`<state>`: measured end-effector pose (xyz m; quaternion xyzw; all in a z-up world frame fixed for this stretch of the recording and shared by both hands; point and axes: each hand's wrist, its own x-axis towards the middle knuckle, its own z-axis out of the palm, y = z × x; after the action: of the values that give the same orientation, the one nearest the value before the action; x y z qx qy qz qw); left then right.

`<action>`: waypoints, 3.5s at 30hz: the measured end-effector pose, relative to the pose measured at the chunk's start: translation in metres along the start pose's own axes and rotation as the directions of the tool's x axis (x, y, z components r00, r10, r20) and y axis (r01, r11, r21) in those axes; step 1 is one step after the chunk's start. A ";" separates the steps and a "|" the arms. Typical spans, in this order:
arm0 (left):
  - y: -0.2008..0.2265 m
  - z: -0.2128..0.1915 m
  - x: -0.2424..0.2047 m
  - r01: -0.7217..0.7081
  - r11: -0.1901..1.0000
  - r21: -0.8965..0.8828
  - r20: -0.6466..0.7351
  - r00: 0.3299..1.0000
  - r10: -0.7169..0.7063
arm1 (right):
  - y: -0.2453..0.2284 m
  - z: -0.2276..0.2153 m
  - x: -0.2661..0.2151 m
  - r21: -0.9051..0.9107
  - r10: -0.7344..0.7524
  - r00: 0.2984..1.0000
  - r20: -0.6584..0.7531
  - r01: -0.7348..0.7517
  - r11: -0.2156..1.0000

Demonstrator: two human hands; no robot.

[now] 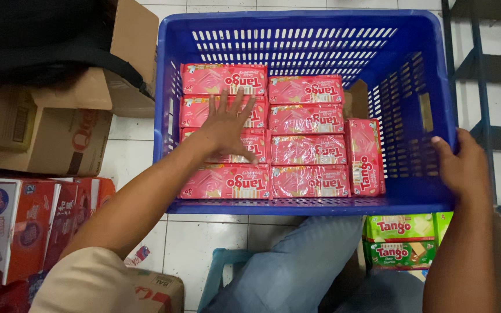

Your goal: The person transfers small boxes of Tango drink mix from a cardboard box into a blue plastic basket. They handle the boxes one by one, arranging them in rows within the basket.

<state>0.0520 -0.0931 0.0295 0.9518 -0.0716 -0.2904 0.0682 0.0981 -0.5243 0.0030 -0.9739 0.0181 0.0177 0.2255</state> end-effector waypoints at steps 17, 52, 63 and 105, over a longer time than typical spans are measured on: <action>-0.003 0.012 -0.019 -0.006 0.990 0.143 0.061 0.998 -0.003 | -0.008 -0.005 -0.003 0.038 -0.001 1.000 0.017 0.000 0.999; 0.295 0.127 0.036 -0.706 0.685 -0.181 0.075 0.684 0.725 | 0.379 0.140 -0.337 0.461 0.789 0.614 0.012 -0.704 0.540; 0.253 0.144 0.078 -0.760 0.621 -0.189 0.119 0.610 0.783 | 0.437 0.150 -0.275 -0.101 0.684 0.665 0.300 -0.691 0.716; 0.254 0.135 0.042 -0.762 0.643 -0.074 -0.104 0.648 0.755 | 0.341 0.002 -0.348 0.332 0.831 0.550 -0.077 -0.772 0.542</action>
<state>-0.0140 -0.3609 -0.0610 0.8377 -0.4450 -0.2081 0.2384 -0.2643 -0.8201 -0.1332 -0.8122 0.4919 0.0062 0.3135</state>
